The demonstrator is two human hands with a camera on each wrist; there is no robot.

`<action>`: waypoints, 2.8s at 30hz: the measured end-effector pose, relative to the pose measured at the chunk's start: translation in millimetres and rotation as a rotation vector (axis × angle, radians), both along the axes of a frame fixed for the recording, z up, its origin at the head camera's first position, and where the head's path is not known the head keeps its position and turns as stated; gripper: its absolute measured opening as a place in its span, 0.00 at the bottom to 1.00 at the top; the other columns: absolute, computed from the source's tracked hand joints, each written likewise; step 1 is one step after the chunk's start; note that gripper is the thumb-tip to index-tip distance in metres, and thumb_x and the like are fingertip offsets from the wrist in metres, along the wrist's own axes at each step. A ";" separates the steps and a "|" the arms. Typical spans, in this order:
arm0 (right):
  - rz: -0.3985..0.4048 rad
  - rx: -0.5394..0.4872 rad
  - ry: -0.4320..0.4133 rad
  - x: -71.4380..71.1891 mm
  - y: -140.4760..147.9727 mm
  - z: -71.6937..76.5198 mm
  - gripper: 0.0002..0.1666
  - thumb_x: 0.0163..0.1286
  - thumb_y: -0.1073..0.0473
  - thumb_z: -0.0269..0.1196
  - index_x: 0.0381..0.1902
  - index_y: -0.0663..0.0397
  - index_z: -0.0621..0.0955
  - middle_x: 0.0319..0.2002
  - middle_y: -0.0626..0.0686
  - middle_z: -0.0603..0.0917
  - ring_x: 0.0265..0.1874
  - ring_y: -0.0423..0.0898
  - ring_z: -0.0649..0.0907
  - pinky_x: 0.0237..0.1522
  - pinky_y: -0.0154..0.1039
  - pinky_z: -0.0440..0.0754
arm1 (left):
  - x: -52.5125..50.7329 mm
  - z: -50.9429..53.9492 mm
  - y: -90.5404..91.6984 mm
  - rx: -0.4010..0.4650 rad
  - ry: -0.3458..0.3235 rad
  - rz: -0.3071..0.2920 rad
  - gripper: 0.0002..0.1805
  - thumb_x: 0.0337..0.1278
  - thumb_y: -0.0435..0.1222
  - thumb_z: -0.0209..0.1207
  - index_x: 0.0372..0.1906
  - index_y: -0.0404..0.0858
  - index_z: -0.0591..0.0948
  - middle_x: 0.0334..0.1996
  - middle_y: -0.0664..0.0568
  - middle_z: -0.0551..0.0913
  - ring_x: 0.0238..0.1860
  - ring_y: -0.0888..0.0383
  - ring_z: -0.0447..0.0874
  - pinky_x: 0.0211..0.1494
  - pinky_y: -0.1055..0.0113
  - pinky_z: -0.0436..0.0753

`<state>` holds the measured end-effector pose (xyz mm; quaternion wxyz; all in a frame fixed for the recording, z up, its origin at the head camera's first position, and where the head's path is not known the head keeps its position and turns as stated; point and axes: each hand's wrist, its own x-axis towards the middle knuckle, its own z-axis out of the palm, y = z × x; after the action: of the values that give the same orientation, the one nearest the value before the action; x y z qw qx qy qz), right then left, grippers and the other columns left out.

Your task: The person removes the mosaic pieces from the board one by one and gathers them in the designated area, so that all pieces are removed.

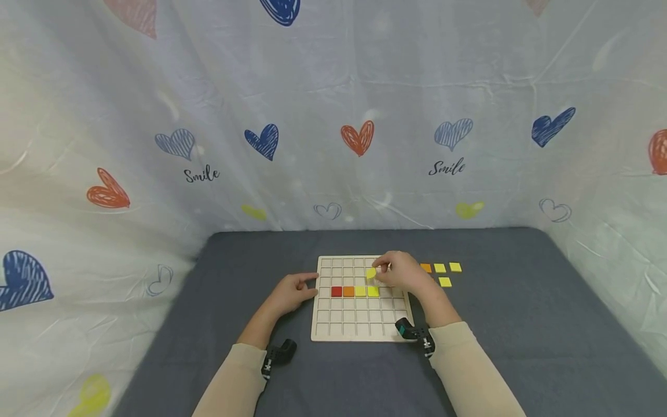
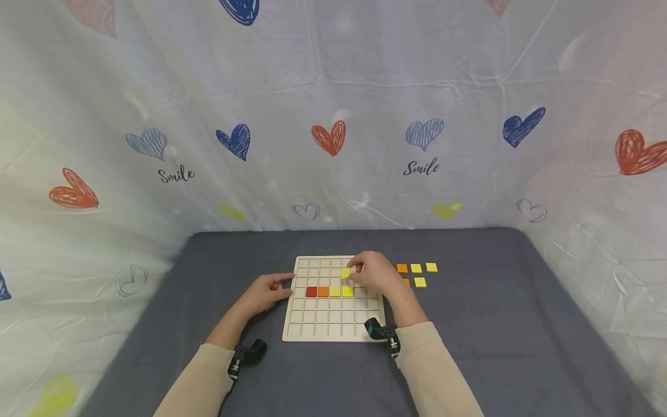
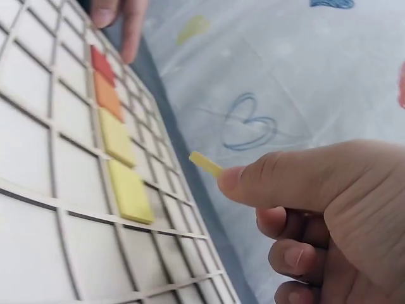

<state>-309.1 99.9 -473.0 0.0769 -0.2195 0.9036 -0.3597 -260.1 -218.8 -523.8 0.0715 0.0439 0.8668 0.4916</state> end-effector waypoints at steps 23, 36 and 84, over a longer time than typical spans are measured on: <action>-0.108 -0.164 -0.011 -3.2 90.9 34.5 0.19 0.71 0.59 0.69 0.58 0.58 0.84 0.37 0.54 0.77 0.34 0.51 0.76 0.34 0.44 0.77 | 0.3 0.4 -0.2 -0.013 0.012 -0.007 0.26 0.67 0.36 0.67 0.68 0.38 0.79 0.14 0.55 0.72 0.12 0.62 0.60 0.18 0.67 0.63; -0.226 -0.123 -0.076 2.9 148.4 24.9 0.25 0.74 0.55 0.67 0.62 0.64 0.80 0.46 0.57 0.79 0.45 0.53 0.76 0.50 0.51 0.76 | 0.1 0.1 2.5 0.012 -0.011 0.005 0.26 0.66 0.35 0.68 0.68 0.40 0.80 0.15 0.55 0.72 0.12 0.62 0.58 0.18 0.66 0.62; -0.162 -0.155 -0.030 -2.1 93.7 29.3 0.19 0.73 0.56 0.68 0.56 0.62 0.83 0.34 0.53 0.76 0.33 0.49 0.75 0.35 0.43 0.74 | -1.3 -2.6 0.1 0.000 0.012 0.005 0.26 0.66 0.35 0.67 0.68 0.38 0.80 0.15 0.54 0.73 0.12 0.62 0.60 0.18 0.66 0.63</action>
<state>-311.3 193.7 -443.8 0.0440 -0.1454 0.8867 -0.4367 -261.3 -218.7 -526.4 0.0652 0.0446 0.8673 0.4914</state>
